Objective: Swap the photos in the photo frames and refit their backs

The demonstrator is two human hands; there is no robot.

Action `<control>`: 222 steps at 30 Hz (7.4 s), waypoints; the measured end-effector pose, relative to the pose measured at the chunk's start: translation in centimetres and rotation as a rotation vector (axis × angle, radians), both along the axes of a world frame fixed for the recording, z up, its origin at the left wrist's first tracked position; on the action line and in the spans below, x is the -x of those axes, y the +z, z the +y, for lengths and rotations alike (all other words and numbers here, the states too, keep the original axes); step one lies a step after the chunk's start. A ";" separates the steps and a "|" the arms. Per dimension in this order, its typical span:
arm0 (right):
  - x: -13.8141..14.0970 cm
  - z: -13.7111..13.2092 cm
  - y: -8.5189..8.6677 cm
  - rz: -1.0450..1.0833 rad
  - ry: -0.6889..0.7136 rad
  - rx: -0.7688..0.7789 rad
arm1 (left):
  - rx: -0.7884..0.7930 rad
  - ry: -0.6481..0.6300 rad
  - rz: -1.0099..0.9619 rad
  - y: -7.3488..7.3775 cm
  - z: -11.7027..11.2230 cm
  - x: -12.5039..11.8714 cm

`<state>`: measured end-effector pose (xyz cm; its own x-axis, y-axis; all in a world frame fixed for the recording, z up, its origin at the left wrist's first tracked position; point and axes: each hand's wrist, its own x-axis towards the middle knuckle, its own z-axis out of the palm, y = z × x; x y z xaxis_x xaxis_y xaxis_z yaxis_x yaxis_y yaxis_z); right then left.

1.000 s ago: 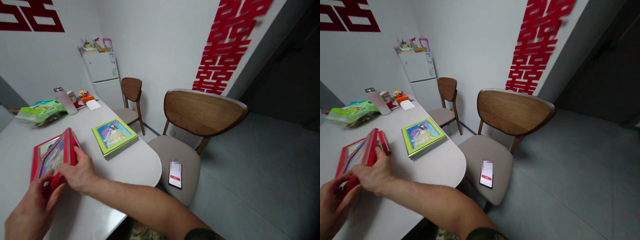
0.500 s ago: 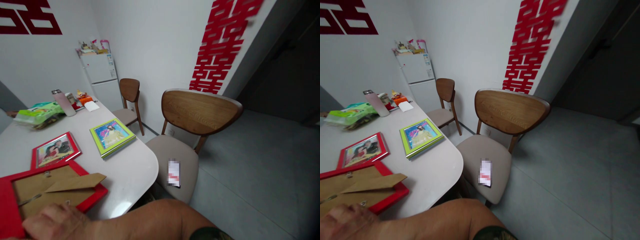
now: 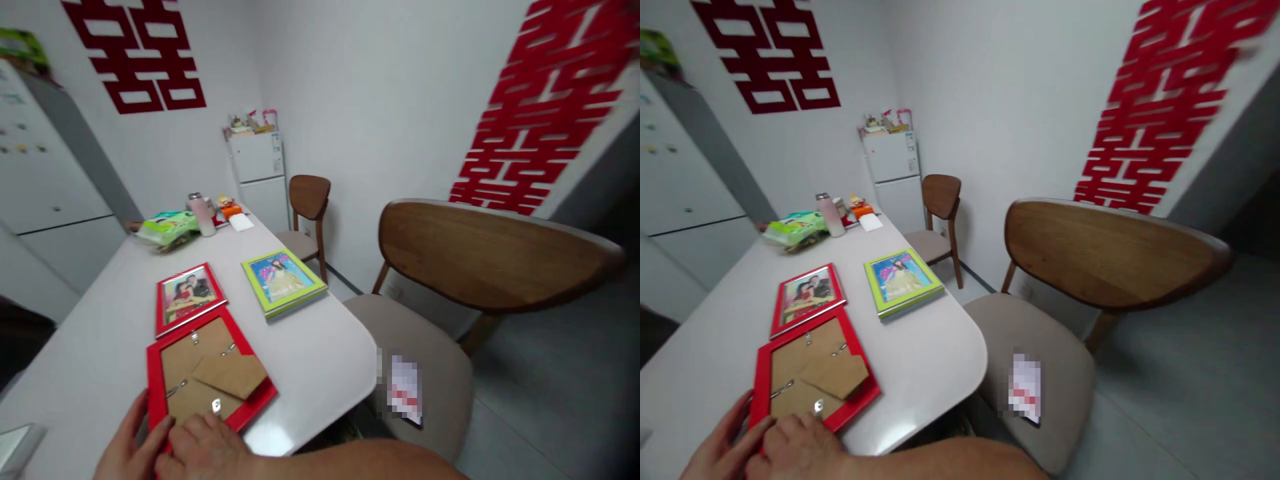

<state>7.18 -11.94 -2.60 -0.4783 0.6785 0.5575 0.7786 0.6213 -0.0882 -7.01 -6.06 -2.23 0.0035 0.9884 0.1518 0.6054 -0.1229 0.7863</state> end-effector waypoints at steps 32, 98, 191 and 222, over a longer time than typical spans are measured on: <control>-5.3 6.9 3.3 0.001 -0.188 0.360 | -0.092 0.038 0.138 -1.0 -2.9 -1.5; -5.8 4.0 6.8 0.287 -0.144 0.531 | 0.223 0.089 -0.704 4.1 -3.1 3.2; -0.7 4.8 8.1 1.255 0.198 0.971 | -0.475 -0.074 -0.226 3.0 -5.3 -1.9; -7.0 9.1 2.4 0.861 -0.254 0.804 | -0.046 -0.231 0.021 0.6 -5.9 -3.3</control>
<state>14.18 -2.81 -0.20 0.0405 0.9992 0.0025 0.3664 -0.0125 -0.9304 -3.69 -11.93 -1.60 0.2326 0.9530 0.1940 0.5732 -0.2955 0.7643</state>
